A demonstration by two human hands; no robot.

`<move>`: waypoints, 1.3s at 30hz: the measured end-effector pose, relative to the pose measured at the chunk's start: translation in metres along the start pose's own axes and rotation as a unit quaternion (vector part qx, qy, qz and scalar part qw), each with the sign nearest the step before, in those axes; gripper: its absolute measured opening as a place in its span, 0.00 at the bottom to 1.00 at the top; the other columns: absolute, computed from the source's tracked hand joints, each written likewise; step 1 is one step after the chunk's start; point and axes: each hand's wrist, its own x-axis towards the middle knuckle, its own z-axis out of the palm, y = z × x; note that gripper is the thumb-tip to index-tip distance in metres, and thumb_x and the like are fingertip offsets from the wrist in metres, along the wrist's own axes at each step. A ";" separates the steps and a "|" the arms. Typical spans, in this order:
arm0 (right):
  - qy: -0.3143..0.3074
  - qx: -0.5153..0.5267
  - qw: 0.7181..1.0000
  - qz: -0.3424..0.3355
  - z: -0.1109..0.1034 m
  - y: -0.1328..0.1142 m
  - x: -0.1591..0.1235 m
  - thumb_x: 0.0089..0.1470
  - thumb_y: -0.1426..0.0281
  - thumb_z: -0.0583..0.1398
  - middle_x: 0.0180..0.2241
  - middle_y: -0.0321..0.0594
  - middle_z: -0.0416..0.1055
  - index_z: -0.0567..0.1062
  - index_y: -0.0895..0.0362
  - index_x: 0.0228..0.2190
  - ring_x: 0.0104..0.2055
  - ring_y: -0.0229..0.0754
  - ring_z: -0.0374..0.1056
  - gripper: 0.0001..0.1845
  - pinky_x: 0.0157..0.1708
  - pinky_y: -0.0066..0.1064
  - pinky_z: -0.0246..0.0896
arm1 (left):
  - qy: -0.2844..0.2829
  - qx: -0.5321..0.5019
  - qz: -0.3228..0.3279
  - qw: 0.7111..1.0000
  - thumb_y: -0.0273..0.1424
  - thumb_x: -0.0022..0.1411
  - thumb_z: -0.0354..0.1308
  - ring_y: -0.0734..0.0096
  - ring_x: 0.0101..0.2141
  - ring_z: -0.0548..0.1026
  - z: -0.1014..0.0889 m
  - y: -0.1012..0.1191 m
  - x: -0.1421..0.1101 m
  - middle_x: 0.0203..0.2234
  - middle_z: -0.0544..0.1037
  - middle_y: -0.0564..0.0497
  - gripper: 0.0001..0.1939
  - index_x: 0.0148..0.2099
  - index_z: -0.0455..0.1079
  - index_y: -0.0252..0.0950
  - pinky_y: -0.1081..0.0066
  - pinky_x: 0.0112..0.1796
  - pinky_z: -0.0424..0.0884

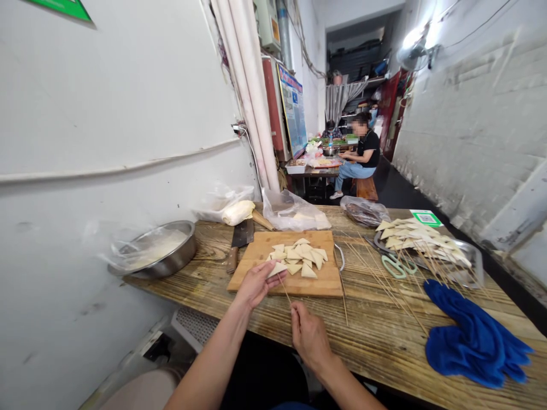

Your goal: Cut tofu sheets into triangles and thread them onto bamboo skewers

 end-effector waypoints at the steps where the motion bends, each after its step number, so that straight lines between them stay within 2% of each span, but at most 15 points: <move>1: 0.002 -0.004 1.000 -0.002 0.000 0.000 0.000 0.60 0.70 0.43 0.24 0.39 0.72 0.67 0.58 0.36 0.22 0.39 0.69 0.14 0.23 0.26 0.62 | 0.007 -0.002 0.005 1.000 0.29 0.53 0.60 0.63 0.30 0.77 0.002 -0.001 0.000 0.30 0.77 0.42 0.09 0.36 0.71 0.28 0.65 0.37 0.73; 11: 0.029 -0.032 0.999 -0.018 0.005 0.000 -0.002 0.62 0.69 0.41 0.23 0.40 0.72 0.66 0.59 0.38 0.19 0.38 0.68 0.16 0.19 0.25 0.58 | 0.008 -0.018 0.008 1.000 0.29 0.50 0.62 0.62 0.31 0.77 0.011 -0.002 -0.004 0.30 0.78 0.42 0.08 0.33 0.72 0.29 0.62 0.39 0.72; 28: 0.016 -0.018 1.000 0.008 0.006 0.000 -0.003 0.62 0.66 0.38 0.22 0.42 0.72 0.66 0.60 0.37 0.19 0.38 0.68 0.20 0.19 0.25 0.58 | 0.006 -0.007 -0.030 1.000 0.29 0.50 0.62 0.63 0.30 0.77 0.015 -0.017 -0.010 0.28 0.77 0.43 0.08 0.33 0.72 0.29 0.62 0.39 0.72; 34: 0.007 -0.023 0.999 0.035 0.008 0.003 -0.001 0.61 0.67 0.40 0.22 0.43 0.72 0.65 0.60 0.36 0.20 0.40 0.69 0.18 0.20 0.25 0.58 | -0.018 0.001 -0.043 0.999 0.34 0.47 0.64 0.65 0.30 0.76 0.014 -0.036 -0.014 0.27 0.77 0.44 0.13 0.32 0.72 0.28 0.65 0.37 0.71; 39: 0.012 -0.033 0.998 0.045 0.011 0.005 0.002 0.61 0.68 0.39 0.21 0.42 0.72 0.66 0.61 0.37 0.19 0.40 0.68 0.18 0.19 0.26 0.56 | -0.032 0.020 -0.055 0.998 0.36 0.45 0.65 0.73 0.25 0.74 0.016 -0.052 -0.023 0.26 0.77 0.45 0.15 0.31 0.72 0.28 0.75 0.30 0.69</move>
